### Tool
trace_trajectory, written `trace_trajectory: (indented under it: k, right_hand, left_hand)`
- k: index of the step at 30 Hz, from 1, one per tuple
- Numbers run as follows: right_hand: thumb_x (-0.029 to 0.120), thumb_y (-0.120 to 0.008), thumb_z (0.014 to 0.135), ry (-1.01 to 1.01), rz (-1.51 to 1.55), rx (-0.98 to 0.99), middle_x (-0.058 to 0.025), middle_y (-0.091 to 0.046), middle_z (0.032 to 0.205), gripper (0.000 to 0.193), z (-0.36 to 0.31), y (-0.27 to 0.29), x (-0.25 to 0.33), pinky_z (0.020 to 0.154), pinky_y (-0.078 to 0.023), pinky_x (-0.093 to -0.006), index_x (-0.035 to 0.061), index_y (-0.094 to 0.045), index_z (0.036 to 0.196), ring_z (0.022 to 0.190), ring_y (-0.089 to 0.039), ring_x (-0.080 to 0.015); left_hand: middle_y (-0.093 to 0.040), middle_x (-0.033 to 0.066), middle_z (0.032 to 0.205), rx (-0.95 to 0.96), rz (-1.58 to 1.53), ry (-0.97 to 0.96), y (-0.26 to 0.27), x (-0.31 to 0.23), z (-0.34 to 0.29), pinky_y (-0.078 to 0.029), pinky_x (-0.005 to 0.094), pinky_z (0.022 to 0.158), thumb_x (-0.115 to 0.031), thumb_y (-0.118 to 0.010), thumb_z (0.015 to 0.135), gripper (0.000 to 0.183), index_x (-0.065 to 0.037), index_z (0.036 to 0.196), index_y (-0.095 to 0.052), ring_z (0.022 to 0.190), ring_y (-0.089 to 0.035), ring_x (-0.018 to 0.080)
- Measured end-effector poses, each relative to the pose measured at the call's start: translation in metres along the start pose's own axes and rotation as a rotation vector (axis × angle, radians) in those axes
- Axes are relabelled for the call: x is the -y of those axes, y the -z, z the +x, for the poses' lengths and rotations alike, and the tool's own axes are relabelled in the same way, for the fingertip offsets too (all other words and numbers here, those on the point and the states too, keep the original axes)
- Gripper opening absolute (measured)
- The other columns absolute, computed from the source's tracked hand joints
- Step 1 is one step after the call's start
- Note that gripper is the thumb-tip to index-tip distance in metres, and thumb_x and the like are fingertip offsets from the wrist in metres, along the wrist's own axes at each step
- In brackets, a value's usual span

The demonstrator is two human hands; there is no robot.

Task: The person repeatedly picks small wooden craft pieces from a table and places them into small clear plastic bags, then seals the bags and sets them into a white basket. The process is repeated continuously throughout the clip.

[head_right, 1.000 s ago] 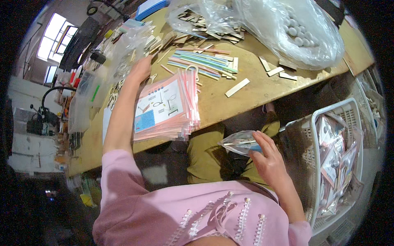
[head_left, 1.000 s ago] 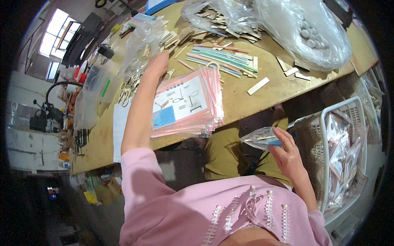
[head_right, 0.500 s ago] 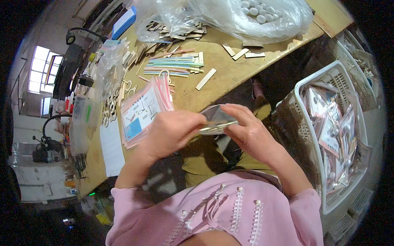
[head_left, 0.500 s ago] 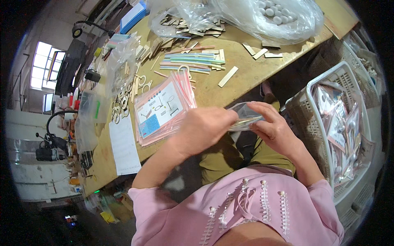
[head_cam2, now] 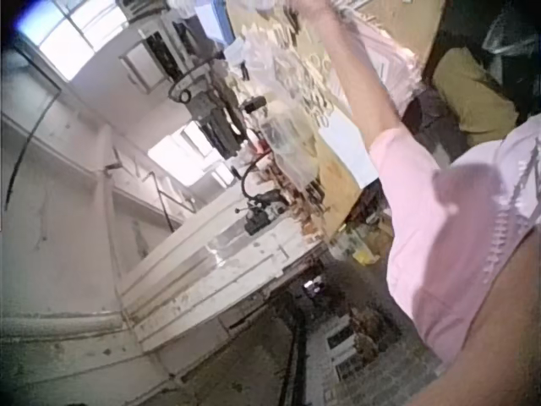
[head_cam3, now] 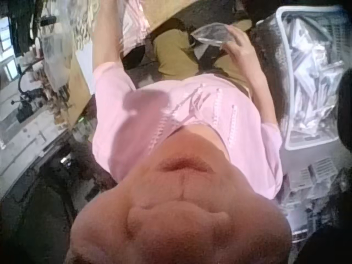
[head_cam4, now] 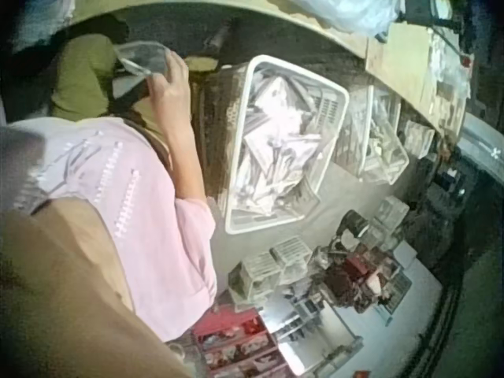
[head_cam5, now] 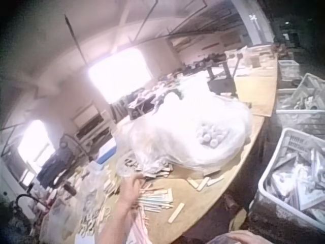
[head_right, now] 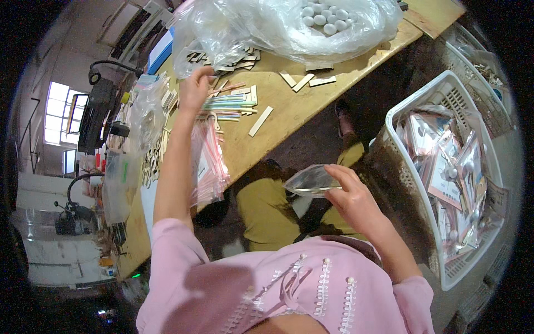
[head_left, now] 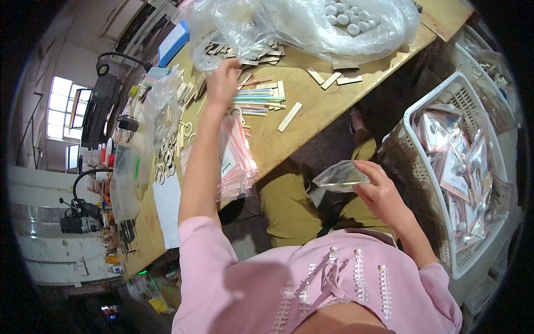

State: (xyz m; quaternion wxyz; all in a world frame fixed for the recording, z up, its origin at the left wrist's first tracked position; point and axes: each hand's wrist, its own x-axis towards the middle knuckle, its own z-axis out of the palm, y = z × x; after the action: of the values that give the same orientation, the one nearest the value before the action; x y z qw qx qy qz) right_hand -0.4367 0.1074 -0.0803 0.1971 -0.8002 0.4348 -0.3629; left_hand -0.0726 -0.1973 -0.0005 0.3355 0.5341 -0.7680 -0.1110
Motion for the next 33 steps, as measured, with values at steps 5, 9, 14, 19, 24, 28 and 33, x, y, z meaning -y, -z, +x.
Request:
trace_trajectory:
  k: [5,9,14,19,24,28,33]
  right_hand:
    - [0.0,-0.079,0.077,-0.068,0.004,-0.001,-0.0238,-0.061,0.135,0.015,-0.013,0.002,-0.007,0.103,-0.053,-0.0465,-0.0038,-0.068,0.087,0.129,-0.058,-0.0423]
    - [0.0,-0.076,0.078,-0.093,-0.032,0.012,-0.0243,-0.061,0.134,0.013,-0.008,0.004,-0.012,0.103,-0.053,-0.0465,-0.0038,-0.068,0.088,0.129,-0.058,-0.0425]
    - [0.0,-0.074,0.078,-0.072,-0.054,0.031,-0.0253,-0.061,0.133,0.012,0.0,0.004,-0.017,0.103,-0.053,-0.0468,-0.0039,-0.068,0.088,0.129,-0.058,-0.0426]
    - [0.0,-0.08,0.078,-0.095,-0.038,0.046,-0.0232,-0.062,0.134,0.016,0.0,0.003,-0.023,0.1,-0.054,-0.048,-0.0036,-0.066,0.087,0.126,-0.059,-0.0433]
    - [0.0,-0.079,0.079,-0.079,-0.041,0.05,-0.0228,-0.062,0.135,0.015,0.002,0.0,-0.026,0.101,-0.054,-0.0482,-0.0037,-0.067,0.087,0.127,-0.059,-0.0429]
    - [-0.001,-0.079,0.079,-0.101,-0.033,0.062,-0.0225,-0.061,0.136,0.015,-0.001,0.0,-0.025,0.101,-0.054,-0.048,-0.0036,-0.067,0.087,0.127,-0.059,-0.0428]
    - [0.0,-0.075,0.077,-0.088,-0.059,0.05,-0.0241,-0.061,0.134,0.012,-0.003,0.0,-0.025,0.102,-0.054,-0.0461,-0.003,-0.067,0.086,0.128,-0.059,-0.0419]
  left_hand:
    - [-0.069,0.0151,0.125,0.108,-0.335,0.469,-0.026,0.006,0.079,-0.057,0.0282,0.082,-0.001,-0.051,0.1,0.043,0.008,0.142,-0.054,0.109,-0.07,0.0202]
    - [-0.062,0.0154,0.139,0.246,-0.611,0.302,-0.036,-0.006,0.106,-0.055,0.0314,0.092,0.0,-0.051,0.098,0.052,0.005,0.15,-0.047,0.126,-0.063,0.0241]
    - [-0.074,0.0179,0.116,0.193,-0.036,0.082,-0.012,0.056,0.128,-0.056,0.0358,0.087,-0.004,-0.052,0.089,0.039,0.001,0.124,-0.068,0.104,-0.072,0.027]
    - [-0.072,0.0264,0.107,0.293,0.473,-0.222,-0.011,0.054,0.112,-0.054,0.0479,0.092,-0.016,-0.062,0.087,0.031,0.0,0.111,-0.071,0.105,-0.069,0.0401]
    - [-0.071,0.0252,0.106,0.327,0.527,-0.145,-0.016,0.042,0.087,-0.051,0.0512,0.096,-0.023,-0.075,0.083,0.028,-0.001,0.099,-0.073,0.107,-0.065,0.0445]
    - [-0.072,0.0202,0.109,0.263,0.717,-0.273,-0.015,0.001,0.07,-0.054,0.0463,0.088,-0.036,-0.074,0.085,0.032,-0.005,0.091,-0.076,0.106,-0.067,0.04]
    - [-0.073,0.0185,0.082,0.095,0.267,-0.271,-0.057,-0.05,0.065,-0.057,0.0449,0.075,-0.033,-0.065,0.093,0.03,-0.004,0.093,-0.076,0.076,-0.07,0.0403]
